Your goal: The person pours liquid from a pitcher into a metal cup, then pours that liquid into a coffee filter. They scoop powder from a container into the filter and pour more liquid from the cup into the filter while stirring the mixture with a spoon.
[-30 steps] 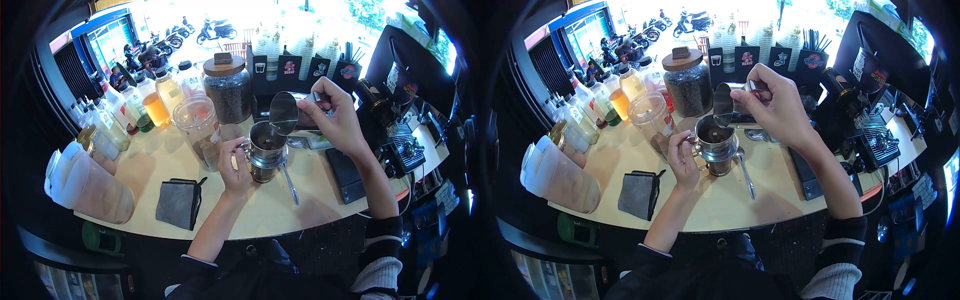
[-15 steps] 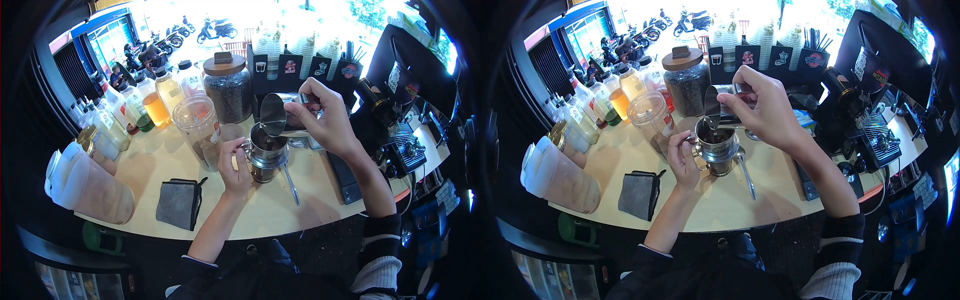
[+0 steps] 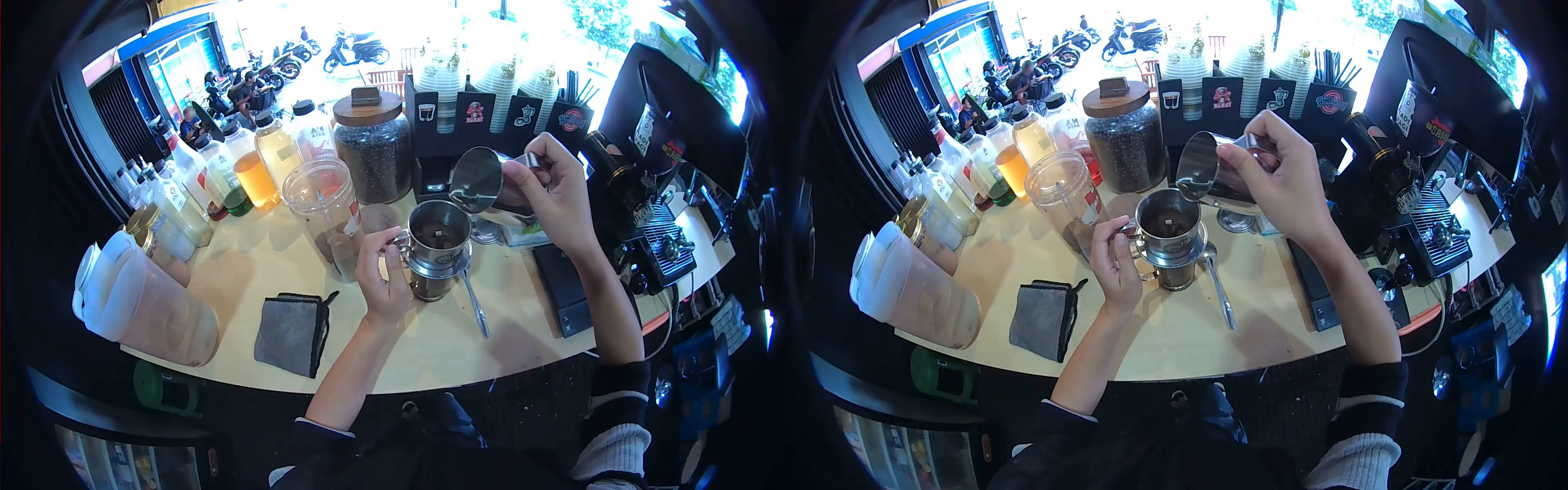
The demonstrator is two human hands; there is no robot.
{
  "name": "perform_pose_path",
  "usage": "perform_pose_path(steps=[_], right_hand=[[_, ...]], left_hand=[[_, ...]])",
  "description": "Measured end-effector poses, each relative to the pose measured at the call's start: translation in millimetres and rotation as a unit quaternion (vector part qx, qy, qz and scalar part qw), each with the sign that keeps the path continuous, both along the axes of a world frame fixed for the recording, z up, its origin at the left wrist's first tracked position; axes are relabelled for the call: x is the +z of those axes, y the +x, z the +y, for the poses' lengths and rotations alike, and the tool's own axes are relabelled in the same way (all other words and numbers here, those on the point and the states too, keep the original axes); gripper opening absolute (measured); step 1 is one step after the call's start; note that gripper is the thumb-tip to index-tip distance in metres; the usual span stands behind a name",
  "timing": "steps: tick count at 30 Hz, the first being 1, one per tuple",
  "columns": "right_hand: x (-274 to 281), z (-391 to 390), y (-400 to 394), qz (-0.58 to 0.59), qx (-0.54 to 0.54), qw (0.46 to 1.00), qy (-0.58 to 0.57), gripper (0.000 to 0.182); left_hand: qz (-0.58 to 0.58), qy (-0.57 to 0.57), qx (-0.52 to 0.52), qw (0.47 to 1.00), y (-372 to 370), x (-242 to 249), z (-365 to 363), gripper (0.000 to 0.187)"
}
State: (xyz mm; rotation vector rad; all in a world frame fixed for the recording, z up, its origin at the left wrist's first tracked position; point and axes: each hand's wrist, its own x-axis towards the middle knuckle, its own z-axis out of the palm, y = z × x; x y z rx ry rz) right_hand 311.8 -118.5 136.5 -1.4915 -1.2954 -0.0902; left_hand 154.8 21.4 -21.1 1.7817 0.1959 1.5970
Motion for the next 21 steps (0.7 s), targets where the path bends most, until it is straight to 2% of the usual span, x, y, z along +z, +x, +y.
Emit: perform_pose_path(steps=[7, 11, 13, 18, 21], right_hand=[[-24, -13, 6, 0.189, 0.049, 0.976, 0.095, 0.020], [-65, -24, 18, 0.259, 0.044, 0.960, 0.095, 0.018], [-90, -26, 19, 0.330, 0.036, 0.937, 0.113, 0.018], [-157, -35, 40, 0.396, 0.020, 0.909, 0.130, 0.021], [-160, -39, 28, 0.424, 0.016, 0.895, 0.134, 0.024]], left_hand=[[0.003, 0.004, 0.008, 1.000, -1, 3, -1, 0.021], [0.002, 0.007, 0.009, 1.000, -2, 4, -2, 0.021], [0.008, 0.010, 0.016, 1.000, -2, 3, -2, 0.021], [0.001, -0.002, 0.004, 1.000, 0, 2, -2, 0.021], [0.003, -0.002, 0.002, 1.000, -1, 2, -2, 0.021]])
